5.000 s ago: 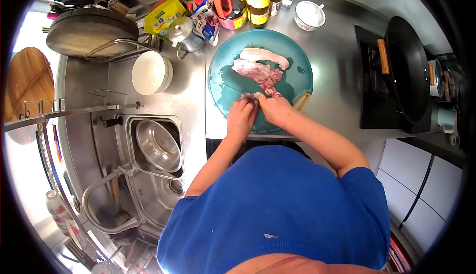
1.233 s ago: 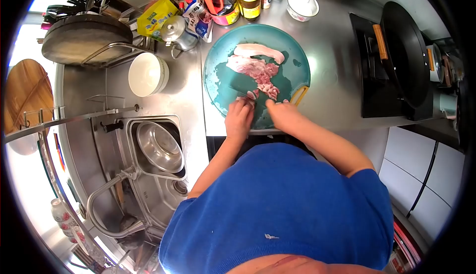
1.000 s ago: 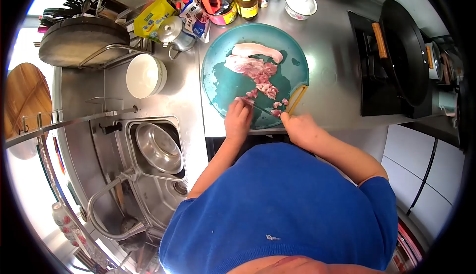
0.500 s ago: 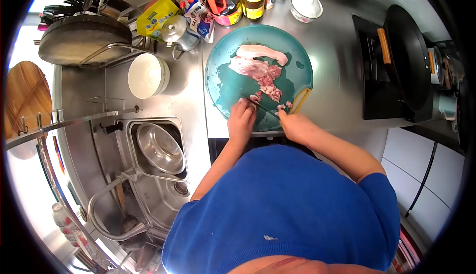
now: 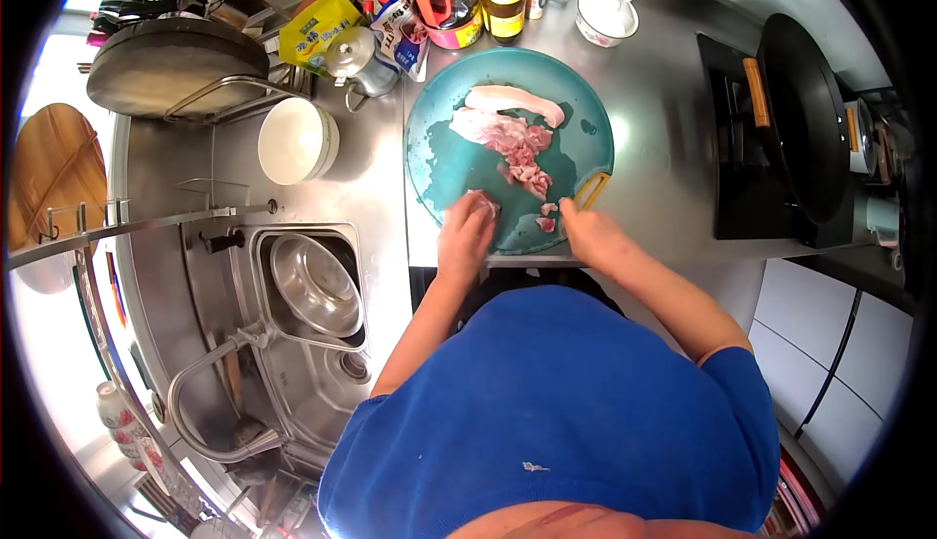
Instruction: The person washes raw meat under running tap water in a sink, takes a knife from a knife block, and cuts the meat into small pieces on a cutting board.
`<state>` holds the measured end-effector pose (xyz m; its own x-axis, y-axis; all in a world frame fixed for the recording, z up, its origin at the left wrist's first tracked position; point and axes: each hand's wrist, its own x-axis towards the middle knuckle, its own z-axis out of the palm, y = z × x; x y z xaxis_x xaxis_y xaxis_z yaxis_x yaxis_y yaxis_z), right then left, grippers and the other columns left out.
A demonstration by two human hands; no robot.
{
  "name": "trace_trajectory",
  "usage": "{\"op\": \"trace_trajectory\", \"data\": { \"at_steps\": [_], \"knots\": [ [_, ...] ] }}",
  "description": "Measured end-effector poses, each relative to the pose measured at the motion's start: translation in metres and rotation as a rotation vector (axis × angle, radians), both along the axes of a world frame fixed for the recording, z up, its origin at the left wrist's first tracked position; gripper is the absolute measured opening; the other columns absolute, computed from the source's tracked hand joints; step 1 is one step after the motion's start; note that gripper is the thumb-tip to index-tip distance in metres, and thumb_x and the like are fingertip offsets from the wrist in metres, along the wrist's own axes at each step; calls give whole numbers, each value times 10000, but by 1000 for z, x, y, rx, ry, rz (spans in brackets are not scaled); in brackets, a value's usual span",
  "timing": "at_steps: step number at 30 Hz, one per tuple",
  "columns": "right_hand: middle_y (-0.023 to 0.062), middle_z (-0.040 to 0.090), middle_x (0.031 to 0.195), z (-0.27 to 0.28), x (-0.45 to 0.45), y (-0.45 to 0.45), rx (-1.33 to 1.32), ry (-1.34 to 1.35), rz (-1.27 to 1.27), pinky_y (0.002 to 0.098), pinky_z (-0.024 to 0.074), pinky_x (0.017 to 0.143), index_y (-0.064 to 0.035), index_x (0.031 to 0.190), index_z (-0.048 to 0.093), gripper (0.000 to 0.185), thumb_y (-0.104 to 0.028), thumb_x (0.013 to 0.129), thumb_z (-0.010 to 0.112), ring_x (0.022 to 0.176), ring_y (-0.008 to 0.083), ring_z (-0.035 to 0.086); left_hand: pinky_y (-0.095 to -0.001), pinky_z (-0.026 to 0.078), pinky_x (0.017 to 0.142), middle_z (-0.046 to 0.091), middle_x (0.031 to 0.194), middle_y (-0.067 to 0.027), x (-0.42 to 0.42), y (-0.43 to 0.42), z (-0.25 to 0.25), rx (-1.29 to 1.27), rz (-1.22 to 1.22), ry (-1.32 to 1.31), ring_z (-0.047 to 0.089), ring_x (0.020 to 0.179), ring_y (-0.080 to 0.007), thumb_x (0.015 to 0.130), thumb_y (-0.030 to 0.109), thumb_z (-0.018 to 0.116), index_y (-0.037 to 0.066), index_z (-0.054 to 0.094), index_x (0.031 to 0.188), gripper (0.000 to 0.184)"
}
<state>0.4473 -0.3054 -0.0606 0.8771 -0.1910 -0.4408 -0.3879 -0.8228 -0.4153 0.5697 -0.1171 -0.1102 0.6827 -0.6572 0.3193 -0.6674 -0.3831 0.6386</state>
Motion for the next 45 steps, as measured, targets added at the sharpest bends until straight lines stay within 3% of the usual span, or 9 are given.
{"op": "trace_trajectory", "data": {
  "at_steps": [5, 9, 11, 15, 30, 34, 38, 42, 45],
  "knots": [
    [186, 646, 746, 14, 11, 13, -72, -72, 300, 411, 520, 616, 17, 967, 439, 233, 6, 748, 518, 706, 337, 661, -381, 485, 765, 585, 1033, -88, 4, 1, 4, 41, -72, 80, 558, 939, -315, 694, -3, 685, 69, 597, 912, 246],
    [187, 648, 744, 9, 16, 13, -35, -16, 244, 418, 520, 624, 19, 960, 455, 222, 3, 748, 519, 709, 337, 660, -370, 479, 750, 600, 1013, -95, 5, 3, 3, 6, -82, 72, 575, 902, -308, 678, -11, 706, 42, 624, 895, 238],
    [186, 647, 724, -3, 28, 16, -40, -205, 278, 425, 517, 632, 15, 928, 470, 179, -6, 757, 519, 719, 338, 661, -368, 478, 754, 601, 1012, -95, 8, 2, 2, 2, -85, 77, 575, 902, -308, 678, -12, 705, 41, 626, 893, 235],
    [211, 640, 734, -22, 93, 36, 104, -237, 254, 446, 508, 644, 13, 905, 480, 164, -16, 753, 537, 744, 367, 651, -363, 488, 761, 604, 1028, -104, 8, 2, -1, -4, -103, 97, 576, 906, -304, 679, -10, 708, 38, 625, 900, 241],
    [198, 637, 706, 19, 25, 4, -41, 17, 307, 421, 511, 620, 7, 928, 469, 200, 0, 739, 533, 711, 344, 655, -380, 486, 756, 582, 1020, -103, 2, 7, 0, -6, -20, 136, 562, 915, -308, 690, -3, 700, 51, 619, 898, 230],
    [192, 644, 717, -4, 63, 24, 30, -122, 338, 409, 516, 605, 17, 926, 482, 197, -10, 742, 546, 715, 335, 662, -371, 485, 733, 586, 990, -110, 3, 11, -5, -7, -37, 240, 567, 884, -301, 669, -21, 701, 44, 627, 889, 241],
    [203, 642, 720, -26, 96, 49, 57, -294, 336, 422, 514, 612, 19, 922, 484, 190, -8, 743, 543, 710, 342, 658, -368, 481, 743, 589, 986, -106, 1, 8, 0, -24, -27, 138, 566, 880, -302, 667, -24, 693, 40, 628, 884, 236],
    [218, 642, 741, -11, 62, 24, 32, -103, 313, 438, 510, 631, 16, 942, 480, 188, -1, 759, 520, 732, 363, 652, -379, 477, 763, 589, 1008, -107, -1, 11, -10, -55, -29, 193, 564, 917, -316, 658, -19, 702, 40, 621, 882, 245],
    [228, 641, 754, 8, 32, 0, 16, 14, 271, 438, 510, 634, 13, 946, 476, 196, 0, 756, 521, 743, 358, 654, -373, 481, 755, 586, 1008, -101, -1, 11, -10, -83, -27, 45, 560, 945, -316, 672, -11, 704, 47, 620, 890, 241]
  ]
}}
